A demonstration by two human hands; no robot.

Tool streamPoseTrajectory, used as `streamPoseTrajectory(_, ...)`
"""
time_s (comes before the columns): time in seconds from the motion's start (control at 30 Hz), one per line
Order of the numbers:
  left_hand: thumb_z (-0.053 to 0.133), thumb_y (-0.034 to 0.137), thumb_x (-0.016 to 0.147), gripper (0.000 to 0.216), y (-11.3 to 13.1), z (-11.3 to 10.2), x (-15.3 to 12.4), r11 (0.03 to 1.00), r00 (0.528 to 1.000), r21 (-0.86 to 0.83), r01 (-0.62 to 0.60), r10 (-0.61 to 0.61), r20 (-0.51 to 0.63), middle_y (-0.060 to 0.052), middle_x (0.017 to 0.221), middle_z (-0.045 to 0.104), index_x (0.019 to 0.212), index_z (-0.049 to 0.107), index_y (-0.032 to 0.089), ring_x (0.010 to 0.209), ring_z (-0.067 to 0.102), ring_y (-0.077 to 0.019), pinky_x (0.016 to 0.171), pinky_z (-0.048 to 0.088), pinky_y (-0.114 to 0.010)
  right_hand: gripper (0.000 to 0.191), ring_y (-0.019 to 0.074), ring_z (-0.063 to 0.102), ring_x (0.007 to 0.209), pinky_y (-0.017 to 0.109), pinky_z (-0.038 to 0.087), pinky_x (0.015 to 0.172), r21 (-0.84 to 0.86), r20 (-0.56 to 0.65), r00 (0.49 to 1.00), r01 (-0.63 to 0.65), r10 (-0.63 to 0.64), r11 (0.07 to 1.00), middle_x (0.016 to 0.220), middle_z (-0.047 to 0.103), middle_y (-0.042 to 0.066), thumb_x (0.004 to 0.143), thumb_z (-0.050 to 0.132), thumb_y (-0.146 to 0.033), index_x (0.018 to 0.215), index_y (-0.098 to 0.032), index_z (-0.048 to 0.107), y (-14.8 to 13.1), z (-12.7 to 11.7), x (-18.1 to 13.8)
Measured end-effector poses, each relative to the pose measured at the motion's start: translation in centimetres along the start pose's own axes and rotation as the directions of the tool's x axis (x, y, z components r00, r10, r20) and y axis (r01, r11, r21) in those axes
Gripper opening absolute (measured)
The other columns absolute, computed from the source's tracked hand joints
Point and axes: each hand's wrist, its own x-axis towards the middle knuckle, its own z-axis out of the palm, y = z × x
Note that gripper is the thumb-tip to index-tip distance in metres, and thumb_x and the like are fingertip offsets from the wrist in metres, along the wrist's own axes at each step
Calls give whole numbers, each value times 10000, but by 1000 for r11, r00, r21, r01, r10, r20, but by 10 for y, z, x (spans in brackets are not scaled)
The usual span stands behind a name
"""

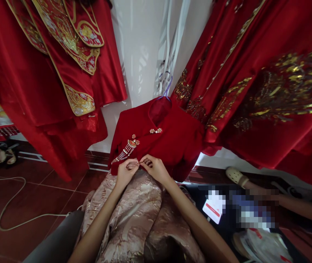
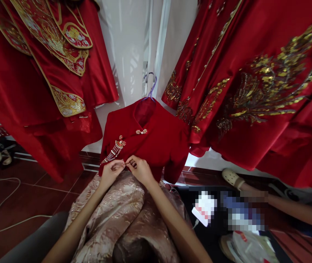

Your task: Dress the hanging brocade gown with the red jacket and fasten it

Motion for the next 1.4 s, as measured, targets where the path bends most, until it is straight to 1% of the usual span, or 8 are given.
streamPoseTrajectory(0.3, 668, 246, 686, 212, -7, -4, 1, 999, 999, 31, -39, 38, 23, -68, 849, 730, 873, 699, 151, 786, 695, -187, 792, 565, -348, 288, 142, 637, 752, 271, 516, 737, -101, -64, 997, 27, -34, 995, 913, 683, 21, 822, 551, -210, 1101, -244, 615, 3, 12, -3)
streamPoseTrajectory(0.6, 664, 213, 689, 158, 0, -6, 1, 986, 994, 126, -107, 103, 36, -54, 821, 731, 835, 708, 171, 719, 696, -187, 737, 577, -342, 328, 166, 638, 898, 307, 504, 836, -118, -79, 994, 61, -71, 991, 1068, 663, 35, 844, 494, -173, 1147, -251, 595, 6, 14, -4)
streamPoseTrajectory(0.77, 644, 192, 696, 129, 3, -7, 1, 956, 982, 226, -185, 172, 75, -38, 802, 719, 815, 693, 183, 690, 679, -164, 710, 570, -318, 295, 163, 628, 882, 304, 507, 819, -127, -112, 992, 51, -66, 991, 1008, 655, 46, 848, 488, -179, 1118, -236, 593, 6, 17, -5)
streamPoseTrajectory(0.87, 612, 188, 720, 152, 0, -5, 1, 938, 975, 266, -222, 207, 84, -39, 848, 695, 864, 663, 180, 735, 660, -147, 715, 556, -294, 324, 142, 624, 812, 279, 520, 767, -89, -66, 996, 55, -61, 994, 982, 639, 50, 820, 523, -170, 1134, -228, 582, 5, 14, -4)
streamPoseTrajectory(1.0, 633, 188, 700, 328, -4, -7, 1, 886, 957, 394, -244, 286, -50, -36, 889, 626, 1025, 593, 187, 754, 606, -132, 708, 526, -280, 294, 115, 620, 725, 229, 521, 646, -58, -8, 1000, 28, -28, 998, 958, 623, 43, 774, 584, -189, 1063, -227, 624, 0, -5, 0)
streamPoseTrajectory(1.23, 619, 246, 749, 229, 1, -15, 1, 853, 893, 463, -240, 381, -239, -35, 938, 590, 964, 561, 195, 817, 571, -145, 729, 491, -287, 192, 122, 620, 653, 223, 507, 578, 45, -299, 953, -36, 48, 998, 853, 676, 40, 826, 519, -273, 948, -194, 644, -13, -48, 5)
streamPoseTrajectory(1.33, 621, 261, 759, 142, 5, -10, -3, 822, 915, 495, -282, 386, -120, -30, 889, 598, 877, 579, 194, 807, 567, -150, 753, 486, -301, 193, 137, 632, 690, 240, 514, 620, 72, -391, 917, -55, 79, 996, 835, 680, 49, 824, 517, -280, 941, -183, 636, -17, -53, 5)
streamPoseTrajectory(1.4, 616, 280, 772, 121, 6, -6, -6, 799, 925, 510, -319, 379, -16, -33, 881, 607, 857, 594, 197, 830, 569, -160, 785, 480, -318, 180, 141, 636, 709, 247, 513, 644, 57, -384, 920, -64, 81, 996, 823, 681, 46, 817, 518, -266, 926, -187, 638, -17, -50, 5)
